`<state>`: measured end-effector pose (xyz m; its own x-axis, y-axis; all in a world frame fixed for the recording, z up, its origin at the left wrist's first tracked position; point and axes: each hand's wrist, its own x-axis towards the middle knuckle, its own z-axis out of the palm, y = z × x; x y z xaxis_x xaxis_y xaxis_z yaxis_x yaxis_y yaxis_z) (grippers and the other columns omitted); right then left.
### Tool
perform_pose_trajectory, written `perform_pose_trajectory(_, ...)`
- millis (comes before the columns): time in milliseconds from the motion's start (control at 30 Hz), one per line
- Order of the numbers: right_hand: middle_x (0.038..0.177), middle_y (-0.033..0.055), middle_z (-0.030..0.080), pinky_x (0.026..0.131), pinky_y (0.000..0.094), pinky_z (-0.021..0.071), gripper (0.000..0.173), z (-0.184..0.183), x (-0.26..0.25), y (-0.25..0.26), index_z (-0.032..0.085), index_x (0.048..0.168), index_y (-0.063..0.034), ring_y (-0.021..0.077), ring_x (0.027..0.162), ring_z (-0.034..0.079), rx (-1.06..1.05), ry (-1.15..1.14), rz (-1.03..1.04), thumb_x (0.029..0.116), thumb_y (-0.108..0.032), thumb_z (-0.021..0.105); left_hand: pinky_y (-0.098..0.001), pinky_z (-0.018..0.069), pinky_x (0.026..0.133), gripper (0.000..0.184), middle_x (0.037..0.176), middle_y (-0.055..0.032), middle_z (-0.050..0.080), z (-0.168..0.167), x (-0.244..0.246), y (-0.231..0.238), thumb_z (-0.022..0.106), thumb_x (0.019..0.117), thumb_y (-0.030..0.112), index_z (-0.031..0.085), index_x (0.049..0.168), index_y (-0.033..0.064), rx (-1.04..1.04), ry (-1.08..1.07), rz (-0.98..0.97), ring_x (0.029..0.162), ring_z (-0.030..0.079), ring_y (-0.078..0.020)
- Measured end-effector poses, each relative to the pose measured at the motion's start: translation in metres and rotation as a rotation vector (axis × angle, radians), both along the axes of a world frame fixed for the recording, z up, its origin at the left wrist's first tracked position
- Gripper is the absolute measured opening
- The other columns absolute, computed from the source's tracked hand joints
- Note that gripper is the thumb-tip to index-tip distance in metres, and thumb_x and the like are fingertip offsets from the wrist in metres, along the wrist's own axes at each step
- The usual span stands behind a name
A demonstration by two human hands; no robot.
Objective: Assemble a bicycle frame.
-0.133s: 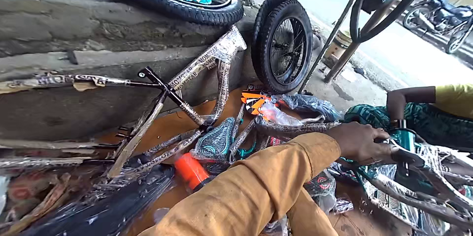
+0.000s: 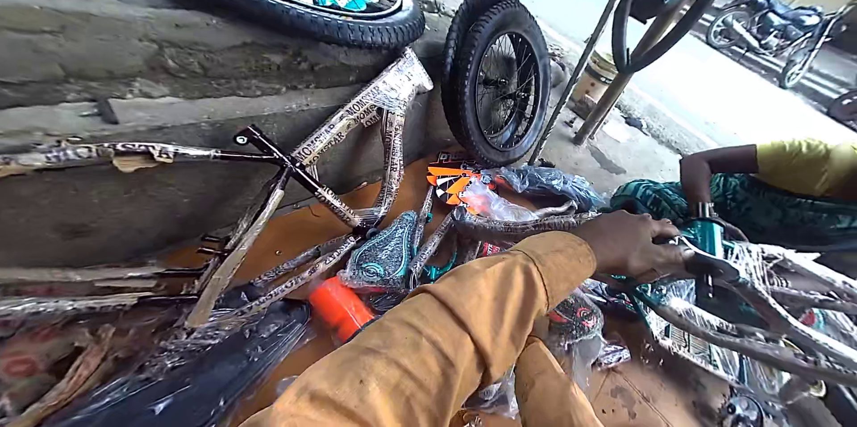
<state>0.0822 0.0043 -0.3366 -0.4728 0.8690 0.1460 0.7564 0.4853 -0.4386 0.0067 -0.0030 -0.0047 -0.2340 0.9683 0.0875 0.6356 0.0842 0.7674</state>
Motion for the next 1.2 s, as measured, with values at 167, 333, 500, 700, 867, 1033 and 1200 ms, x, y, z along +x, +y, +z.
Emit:
perform_pose_trajectory(167,0.114,0.0172,0.073,0.1,0.0591,0.0486,0.033,-0.01,0.061,0.041,0.074,0.115,-0.0074,0.0341,0.112,0.067,-0.462,-0.059,0.001,0.0899,-0.029,0.074,-0.0559,0.0397,0.114,0.048,0.15,-0.0109,0.054,-0.008,0.004,-0.004,0.049,0.1077,0.043,0.059,0.144,0.0138,0.03,-0.025,0.004,0.139,0.051,-0.0275)
perform_pose_trajectory(333,0.092,0.0105,0.074,0.081,0.0373,0.0597,0.018,0.058,0.131,0.015,0.073,0.103,0.0011,0.0173,0.085,0.071,-0.618,0.59,0.119,0.0876,-0.008,0.075,-0.056,0.039,0.115,0.05,0.152,-0.0126,0.053,-0.008,0.002,-0.002,0.047,0.1087,0.041,0.055,0.147,0.009,0.046,-0.002,-0.003,0.139,0.051,-0.0287)
perform_pose_trajectory(500,0.098,0.0062,0.066,0.079,0.0434,0.0619,0.013,0.14,0.241,-0.044,0.056,0.112,-0.007,0.0197,0.085,0.069,-1.15,1.202,-0.089,0.0999,-0.009,0.052,-0.0546,0.0474,0.107,0.048,0.136,-0.0135,0.064,-0.021,0.016,-0.018,0.048,0.1079,0.041,0.056,0.146,0.0132,0.094,0.023,0.077,0.123,0.062,-0.027)
perform_pose_trajectory(700,0.104,0.0147,0.067,0.07,0.0405,0.0617,0.038,0.156,0.344,-0.094,0.053,0.127,-0.0004,0.0229,0.081,0.069,-1.099,1.152,-0.241,0.0908,0.002,0.062,-0.0489,0.0386,0.12,0.038,0.153,-0.0092,0.052,-0.126,0.119,-0.087,0.044,0.1075,0.024,0.062,0.137,0.0083,0.486,0.372,0.241,0.144,0.047,-0.0258)
perform_pose_trajectory(867,0.118,0.0197,0.067,0.082,0.0479,0.0617,0.048,0.15,0.405,-0.122,0.052,0.14,0.0017,0.0298,0.097,0.07,-1.186,1.269,-0.196,0.092,0.002,0.057,-0.0602,0.038,0.116,0.038,0.147,-0.0255,0.054,-0.253,0.188,-0.162,0.045,0.107,0.025,0.065,0.125,-0.0011,0.476,0.547,0.163,0.14,0.047,-0.0446)
perform_pose_trajectory(1033,0.114,0.0184,0.069,0.081,0.0456,0.0616,0.035,0.149,0.41,-0.127,0.058,0.13,0.0025,0.0273,0.094,0.07,-1.224,1.251,-0.233,0.0954,0.002,0.056,-0.0602,0.0443,0.111,0.035,0.146,-0.0299,0.052,-0.255,0.16,-0.16,0.048,0.1058,0.017,0.065,0.125,-0.0062,0.067,0.545,0.187,0.138,0.047,-0.0493)
perform_pose_trajectory(1200,0.108,0.017,0.069,0.083,0.0456,0.0617,0.023,0.167,0.393,-0.123,0.062,0.12,0.0035,0.0263,0.094,0.07,-1.143,1.237,-0.142,0.1011,-0.006,0.055,-0.0569,0.0533,0.1,0.036,0.122,-0.0188,0.07,-0.21,0.134,-0.16,0.049,0.1074,0.026,0.072,0.118,0.0013,-0.036,0.343,0.101,0.113,0.069,-0.0348)
